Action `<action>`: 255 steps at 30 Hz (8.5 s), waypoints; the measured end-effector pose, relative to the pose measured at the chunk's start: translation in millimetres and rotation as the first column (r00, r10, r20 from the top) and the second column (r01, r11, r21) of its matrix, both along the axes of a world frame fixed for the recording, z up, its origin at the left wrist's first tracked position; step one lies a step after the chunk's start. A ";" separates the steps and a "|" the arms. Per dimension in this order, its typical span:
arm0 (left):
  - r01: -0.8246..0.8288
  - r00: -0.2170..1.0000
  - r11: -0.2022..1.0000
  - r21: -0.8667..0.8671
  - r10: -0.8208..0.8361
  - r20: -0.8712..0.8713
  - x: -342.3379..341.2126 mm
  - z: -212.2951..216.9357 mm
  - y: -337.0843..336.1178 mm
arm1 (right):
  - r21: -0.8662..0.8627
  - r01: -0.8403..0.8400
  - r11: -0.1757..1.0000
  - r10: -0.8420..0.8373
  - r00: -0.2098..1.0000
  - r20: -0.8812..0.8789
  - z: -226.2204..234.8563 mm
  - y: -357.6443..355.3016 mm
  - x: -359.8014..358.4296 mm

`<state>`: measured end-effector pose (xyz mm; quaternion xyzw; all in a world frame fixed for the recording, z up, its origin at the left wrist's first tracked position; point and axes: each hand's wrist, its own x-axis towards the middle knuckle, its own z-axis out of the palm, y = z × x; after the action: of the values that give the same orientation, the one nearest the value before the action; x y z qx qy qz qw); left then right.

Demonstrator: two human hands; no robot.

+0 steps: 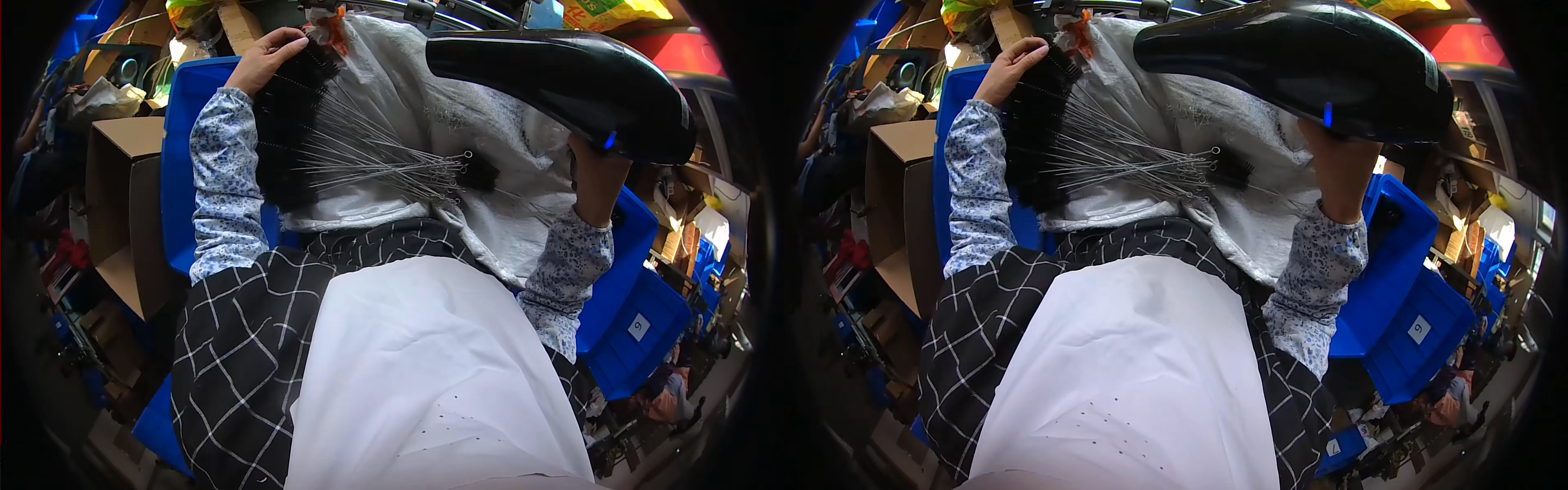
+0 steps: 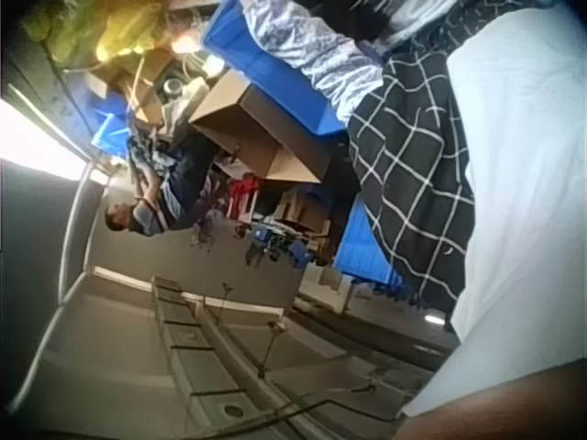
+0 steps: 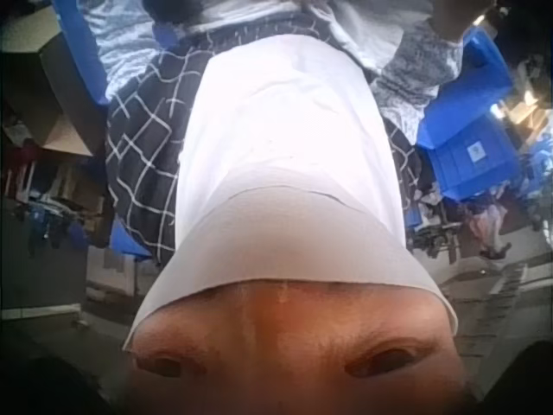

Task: The person uses a handheld hair dryer to blow air onto a bundle of black wire brushes held in their left hand. They then place the brushes into a metal cleaning machine and operate a lever to process them. The person repeats this cycle of heating and machine cleaning for the brushes throughout the clip.

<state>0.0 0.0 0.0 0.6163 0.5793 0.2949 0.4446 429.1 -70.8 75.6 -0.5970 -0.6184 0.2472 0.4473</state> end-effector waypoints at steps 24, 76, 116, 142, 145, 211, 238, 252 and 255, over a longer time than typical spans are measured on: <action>-0.313 0.949 0.938 0.147 0.306 0.072 42.6 48.6 -104.5 | 0.133 -0.039 0.990 0.040 0.999 -0.006 4.0 -5.4 -15.2; -0.330 0.930 0.942 0.051 0.316 0.189 15.5 40.9 -118.8 | 0.197 -0.171 0.965 0.072 0.901 0.429 -25.7 -24.2 17.1; -0.442 0.889 0.894 0.075 0.424 0.175 25.5 38.9 -157.4 | 0.029 -0.258 0.966 0.235 0.914 0.331 -39.7 -32.1 18.5; -0.355 0.629 0.743 -0.567 0.639 0.443 9.7 53.6 -186.1 | -0.067 -0.524 0.849 0.527 0.838 0.141 -59.8 -42.3 35.9; -0.400 0.694 0.731 -0.553 0.636 0.338 3.4 48.0 -191.2 | -0.042 -0.471 0.881 0.472 0.881 0.018 -55.7 -44.9 30.5; 0.168 0.953 0.981 -0.101 -0.136 0.270 24.2 108.1 -208.2 | -0.096 -0.371 0.924 0.345 0.914 -0.212 -21.0 -11.8 -31.1; -0.310 0.950 0.947 0.077 0.313 -0.017 6.0 100.2 -129.9 | 0.074 -0.180 0.981 0.190 0.967 -0.169 -34.8 -13.2 -24.2; -0.303 0.912 0.937 0.175 0.338 -0.234 -7.0 93.0 -120.8 | 0.048 -0.174 0.984 0.174 0.985 0.001 -24.9 -15.5 -29.5; -0.327 0.857 0.917 0.228 0.390 -0.336 -5.2 93.3 -119.3 | 0.175 -0.197 0.965 0.117 0.915 0.386 -28.9 -12.9 -26.7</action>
<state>-5.2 -119.3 93.3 0.5763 0.7321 0.2956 0.2110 402.4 -83.6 46.7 -0.5306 -0.7608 0.0980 0.3607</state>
